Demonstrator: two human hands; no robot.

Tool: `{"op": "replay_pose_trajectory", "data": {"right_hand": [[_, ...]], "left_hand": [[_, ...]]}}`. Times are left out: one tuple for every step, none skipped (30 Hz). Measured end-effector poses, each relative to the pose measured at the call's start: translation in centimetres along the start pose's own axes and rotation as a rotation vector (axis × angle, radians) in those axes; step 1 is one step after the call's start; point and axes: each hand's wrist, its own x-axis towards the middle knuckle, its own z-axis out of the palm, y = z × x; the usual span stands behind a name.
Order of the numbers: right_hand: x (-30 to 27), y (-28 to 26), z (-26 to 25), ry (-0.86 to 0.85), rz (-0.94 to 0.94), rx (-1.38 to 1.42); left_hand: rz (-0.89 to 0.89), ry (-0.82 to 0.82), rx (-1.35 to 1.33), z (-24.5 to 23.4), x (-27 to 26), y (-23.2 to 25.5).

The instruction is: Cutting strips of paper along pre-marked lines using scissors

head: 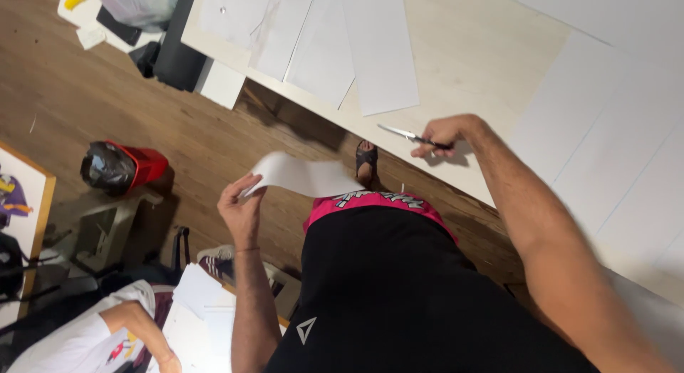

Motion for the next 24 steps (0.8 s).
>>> {"op": "replay_pose_trajectory", "data": {"right_hand": [[-1.1, 0.4, 0.4, 0.012, -0.002, 0.005], [-2.2, 0.8, 0.8, 0.019, 0.026, 0.032], [-3.3, 1.3, 1.3, 0.026, 0.056, 0.061], [-4.2, 2.1, 1.8, 0.037, 0.055, 0.069], [-5.0, 2.8, 2.4, 0.060, 0.062, 0.122], [-5.8, 3.6, 3.2, 0.082, 0.068, 0.176], [-6.4, 4.3, 3.8, 0.090, 0.070, 0.183], [-7.0, 5.1, 4.5, 0.123, 0.036, 0.239], [-7.5, 5.7, 5.2, 0.158, 0.000, 0.297], [-9.4, 4.7, 6.0, 0.168, -0.001, 0.304], [-11.0, 3.4, 6.7, 0.214, 0.023, 0.323], [-12.7, 2.2, 7.4, 0.259, 0.048, 0.342], [-13.5, 2.3, 8.1, 0.274, 0.043, 0.354], [-14.2, 2.4, 8.8, 0.350, 0.047, 0.389], [-14.9, 2.7, 9.4, 0.424, 0.055, 0.428], [-15.4, 2.9, 9.8, 0.440, 0.052, 0.445], [-16.0, 2.9, 10.5, 0.491, 0.068, 0.482], [-16.4, 2.8, 11.3, 0.543, 0.085, 0.520], [-16.9, 2.4, 12.0, 0.550, 0.090, 0.537], [-17.4, 2.0, 12.7, 0.593, 0.125, 0.596], [-17.9, 1.3, 13.3, 0.636, 0.161, 0.650], [-17.5, 2.1, 14.2, 0.643, 0.164, 0.664], [-16.8, 3.1, 14.9, 0.667, 0.138, 0.712], [-16.0, 4.2, 15.5, 0.691, 0.112, 0.761]], "left_hand": [[0.010, -0.007, -0.006, -0.4, 1.1, 1.5], [0.088, -0.062, 0.082, -0.8, 2.3, 3.0], [0.165, -0.118, 0.169, -1.2, 3.3, 4.4], [0.174, -0.126, 0.163, -0.8, 5.2, 5.6], [0.247, -0.216, 0.311, -0.6, 6.8, 6.8], [0.320, -0.304, 0.461, -0.5, 8.5, 8.0], [0.326, -0.310, 0.455, 0.2, 10.6, 10.8], [0.415, -0.351, 0.564, 0.8, 12.6, 13.6], [0.508, -0.391, 0.674, 1.4, 14.8, 16.5], [0.519, -0.396, 0.669, 2.1, 17.7, 17.6], [0.724, -0.308, 0.691, 2.9, 20.9, 18.8], [0.929, -0.217, 0.706, 3.6, 24.0, 20.0], [0.947, -0.220, 0.696, 4.2, 26.1, 21.7], [1.046, -0.025, 0.768, 4.9, 28.2, 23.5], [1.139, 0.172, 0.829, 6.0, 30.3, 25.2], [1.157, 0.166, 0.814, 7.1, 31.4, 25.9], [1.132, 0.267, 0.835, 7.9, 32.4, 26.3], [1.103, 0.368, 0.855, 8.7, 33.4, 26.8], [1.114, 0.355, 0.841, 10.6, 32.0, 27.7], [1.230, 0.292, 0.720, 12.5, 30.6, 28.5], [1.337, 0.231, 0.596, 14.0, 29.3, 29.4], [1.344, 0.223, 0.583, 16.6, 28.5, 27.0], [1.365, 0.183, 0.623, 19.5, 27.7, 24.5], [1.387, 0.142, 0.662, 22.4, 26.9, 22.0]]}}
